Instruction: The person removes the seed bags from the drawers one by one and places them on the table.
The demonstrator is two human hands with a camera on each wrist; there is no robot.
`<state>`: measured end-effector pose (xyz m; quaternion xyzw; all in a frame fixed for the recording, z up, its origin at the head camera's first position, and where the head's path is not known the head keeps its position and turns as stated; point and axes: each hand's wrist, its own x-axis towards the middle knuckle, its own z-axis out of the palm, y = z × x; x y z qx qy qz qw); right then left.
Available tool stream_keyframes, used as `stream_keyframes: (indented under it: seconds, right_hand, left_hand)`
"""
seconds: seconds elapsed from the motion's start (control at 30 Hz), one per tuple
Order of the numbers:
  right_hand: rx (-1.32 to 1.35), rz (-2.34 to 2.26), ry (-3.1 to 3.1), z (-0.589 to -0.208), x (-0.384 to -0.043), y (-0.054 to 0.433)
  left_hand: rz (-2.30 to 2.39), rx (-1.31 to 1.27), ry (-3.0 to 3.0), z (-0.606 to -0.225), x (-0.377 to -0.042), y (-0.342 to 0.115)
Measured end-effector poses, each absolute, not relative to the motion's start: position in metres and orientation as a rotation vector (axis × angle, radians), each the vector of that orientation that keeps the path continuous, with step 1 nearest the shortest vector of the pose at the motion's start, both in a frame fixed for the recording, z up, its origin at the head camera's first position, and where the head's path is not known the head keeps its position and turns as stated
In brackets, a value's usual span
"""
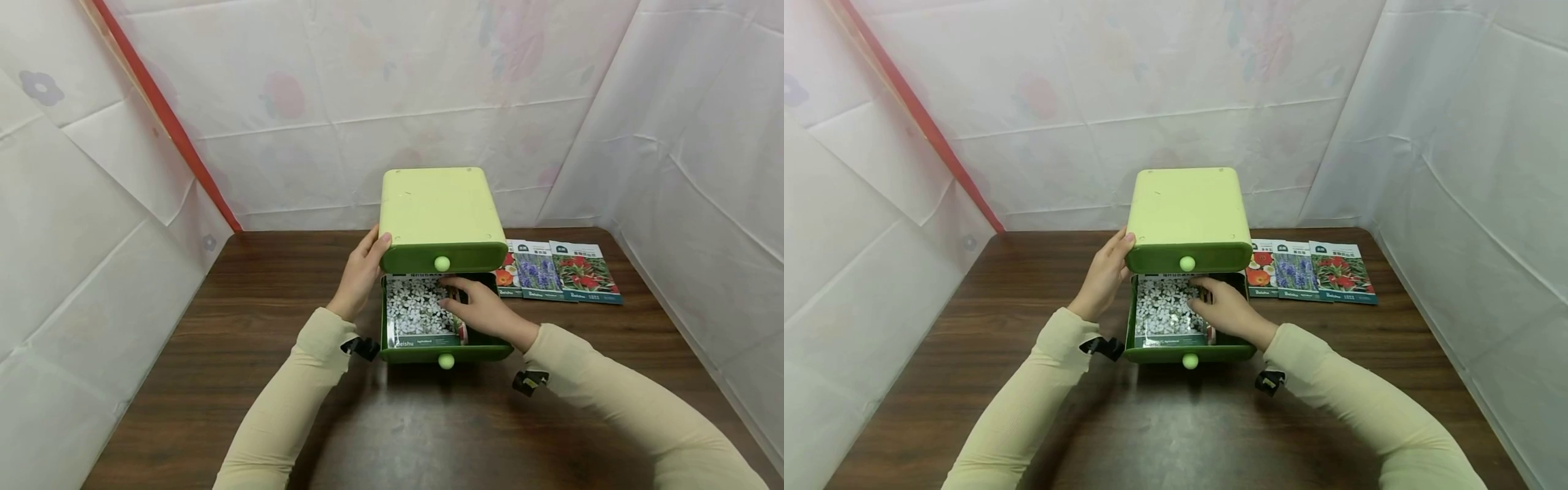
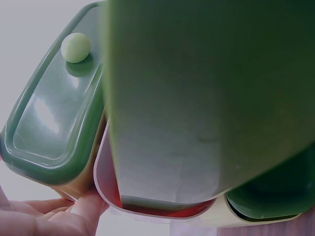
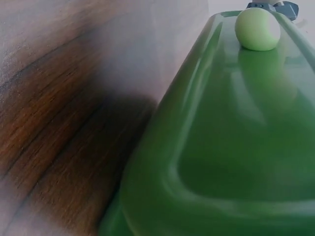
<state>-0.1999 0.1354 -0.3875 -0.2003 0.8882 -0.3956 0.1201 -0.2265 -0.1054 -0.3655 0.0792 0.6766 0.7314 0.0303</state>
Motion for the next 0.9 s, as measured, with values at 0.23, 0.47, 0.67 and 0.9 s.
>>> stream_keyframes:
  seconds: [0.23, 0.47, 0.67, 0.9]
  right_hand:
    - [-0.469, -1.361, 2.528, -0.3887, -0.1992, 0.1388]
    - [-0.246, -1.662, 2.304, -0.3862, -0.1988, 0.1412]
    - [-0.192, -1.736, 2.216, -0.3852, -0.1997, 0.1408]
    - [-0.166, -1.736, 2.214, -0.3844, -0.1992, 0.14]
  left_hand:
    - [2.25, 0.241, 2.09, -0.365, -0.2274, -0.105]
    - [2.266, 0.228, 2.075, -0.3641, -0.2273, -0.1042]
    - [2.248, 0.227, 2.09, -0.364, -0.2268, -0.1043]
    - [2.237, 0.232, 2.095, -0.3649, -0.2268, -0.105]
